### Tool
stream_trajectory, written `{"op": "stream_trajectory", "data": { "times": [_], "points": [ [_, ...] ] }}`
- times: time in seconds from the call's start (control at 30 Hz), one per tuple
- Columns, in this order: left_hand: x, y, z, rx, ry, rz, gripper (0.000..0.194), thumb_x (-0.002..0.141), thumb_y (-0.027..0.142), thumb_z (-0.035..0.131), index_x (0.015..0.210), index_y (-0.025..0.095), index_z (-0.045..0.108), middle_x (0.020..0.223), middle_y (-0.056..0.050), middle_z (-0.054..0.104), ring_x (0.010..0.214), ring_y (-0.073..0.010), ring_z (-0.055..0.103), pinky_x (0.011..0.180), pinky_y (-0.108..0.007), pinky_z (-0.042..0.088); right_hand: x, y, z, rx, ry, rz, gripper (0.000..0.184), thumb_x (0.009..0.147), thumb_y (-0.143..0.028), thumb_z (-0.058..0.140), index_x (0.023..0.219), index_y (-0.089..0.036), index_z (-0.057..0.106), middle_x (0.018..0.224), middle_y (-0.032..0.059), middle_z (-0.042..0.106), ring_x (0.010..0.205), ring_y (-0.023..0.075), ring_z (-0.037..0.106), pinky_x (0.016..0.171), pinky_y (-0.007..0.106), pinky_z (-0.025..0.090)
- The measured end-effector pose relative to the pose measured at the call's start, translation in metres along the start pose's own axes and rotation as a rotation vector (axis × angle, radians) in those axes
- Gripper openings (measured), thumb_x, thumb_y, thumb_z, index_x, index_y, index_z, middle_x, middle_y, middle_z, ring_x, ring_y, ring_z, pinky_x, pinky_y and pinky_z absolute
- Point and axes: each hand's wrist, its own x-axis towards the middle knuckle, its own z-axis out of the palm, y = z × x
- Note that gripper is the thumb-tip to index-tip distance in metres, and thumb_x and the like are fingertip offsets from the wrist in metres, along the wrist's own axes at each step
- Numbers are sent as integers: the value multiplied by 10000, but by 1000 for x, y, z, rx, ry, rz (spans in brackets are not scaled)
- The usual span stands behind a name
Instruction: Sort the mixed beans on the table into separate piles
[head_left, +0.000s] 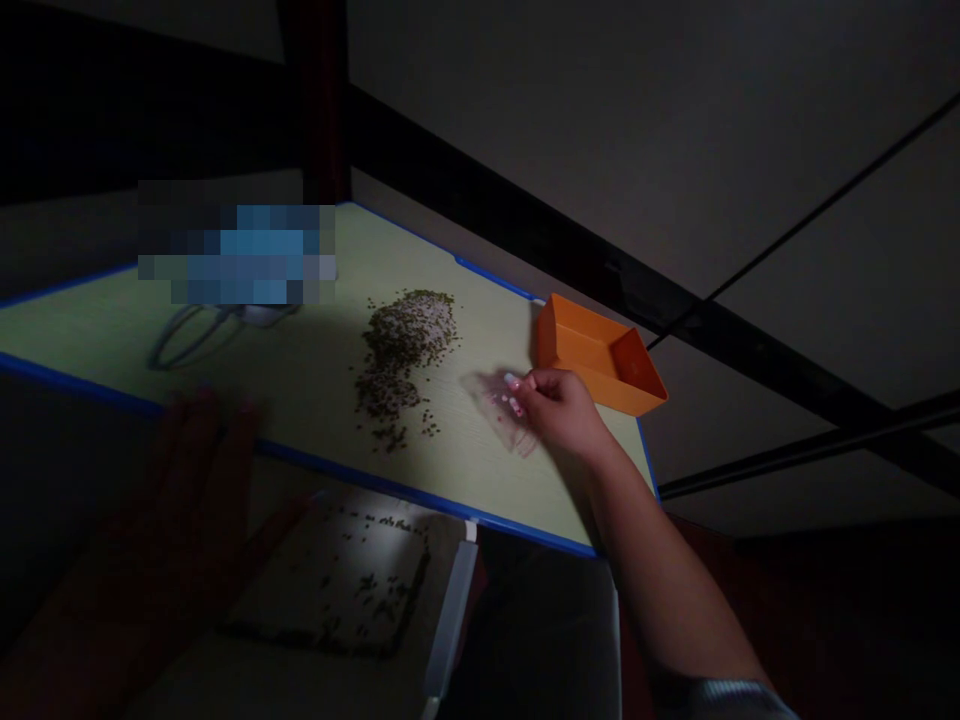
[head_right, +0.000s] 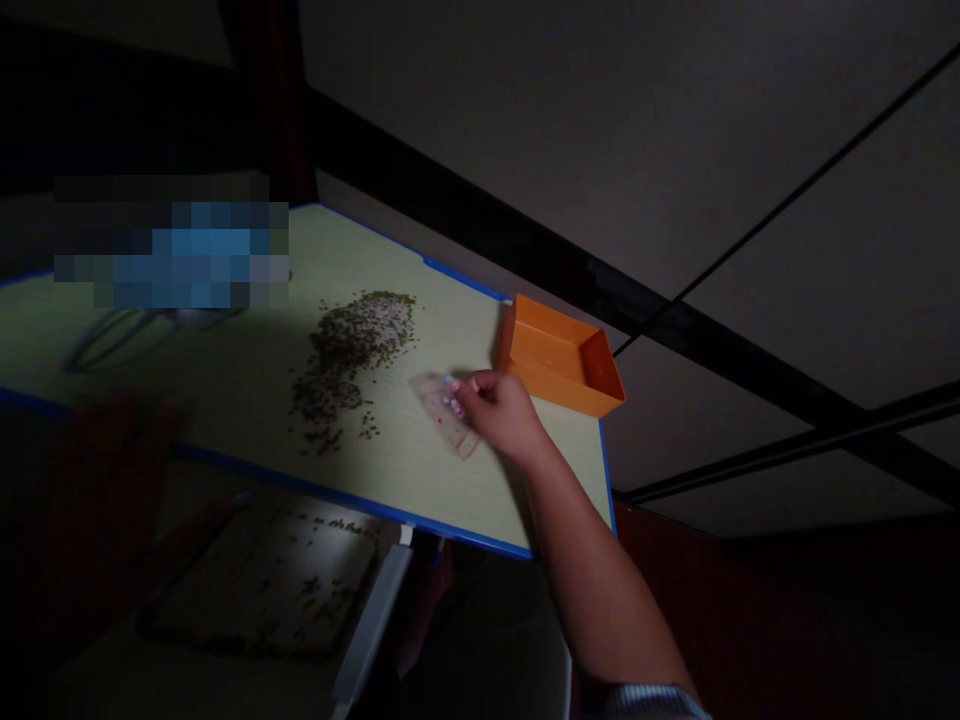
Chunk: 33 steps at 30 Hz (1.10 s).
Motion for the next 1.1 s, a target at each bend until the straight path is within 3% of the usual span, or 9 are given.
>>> {"op": "stream_trajectory", "data": {
  "times": [0.07,0.17,0.33,0.47,0.63,0.8,0.93,1.1],
  "points": [
    [-1,1,-1,28,-10,24,826,829,625,333,1456,115,166,1579,-150,103,1442,-341,121,1144,-547,210,-2,-7,10,-99,-36,-99,375,882,-454,444,609,-198,456,527,-39,431,488,92,362,487,232,254],
    [-2,1,-1,51,-30,13,831,827,637,325,1458,122,160,1570,-162,144,1438,-343,138,1130,-554,244,-3,-15,20,-353,63,-254,310,907,-362,435,660,-187,503,623,5,505,621,130,448,594,252,310],
    [-1,2,-1,50,-6,27,818,835,615,318,1461,118,144,1571,-177,117,1436,-359,132,1124,-572,249,-1,-18,23,-500,105,-304,303,921,-338,433,687,-180,545,685,47,551,717,170,461,685,285,340],
    [-1,1,-3,67,-33,61,797,850,594,293,1457,99,149,1564,-201,125,1438,-361,124,1124,-564,252,9,-22,21,-458,29,-369,269,916,-330,464,721,-175,565,720,43,555,753,170,457,735,294,344],
    [-2,-1,-5,82,-36,61,819,840,617,315,1459,110,141,1552,-217,154,1439,-354,131,1108,-550,281,45,-42,25,-412,-41,-518,282,917,-382,475,746,-178,570,781,39,535,833,169,447,788,294,328],
    [-2,-1,-5,91,-47,55,846,822,640,336,1451,97,175,1527,-242,210,1434,-355,153,1110,-539,286,84,-78,45,-497,-225,-624,276,926,-357,461,767,-172,590,833,38,519,891,171,430,833,305,292],
    [-2,-3,-7,86,-54,62,838,818,624,366,1449,101,188,1526,-238,219,1433,-354,161,1110,-536,293,99,-105,64,-565,-306,-649,192,889,-341,532,808,-190,620,924,52,554,963,197,424,764,297,294],
    [-2,-5,-8,69,-71,63,840,813,619,378,1449,103,190,1524,-244,219,1429,-362,172,1097,-550,307,109,-112,80,-616,-389,-655,191,887,-341,537,836,-197,652,971,79,573,1008,216,422,739,302,299]
  ]
}}
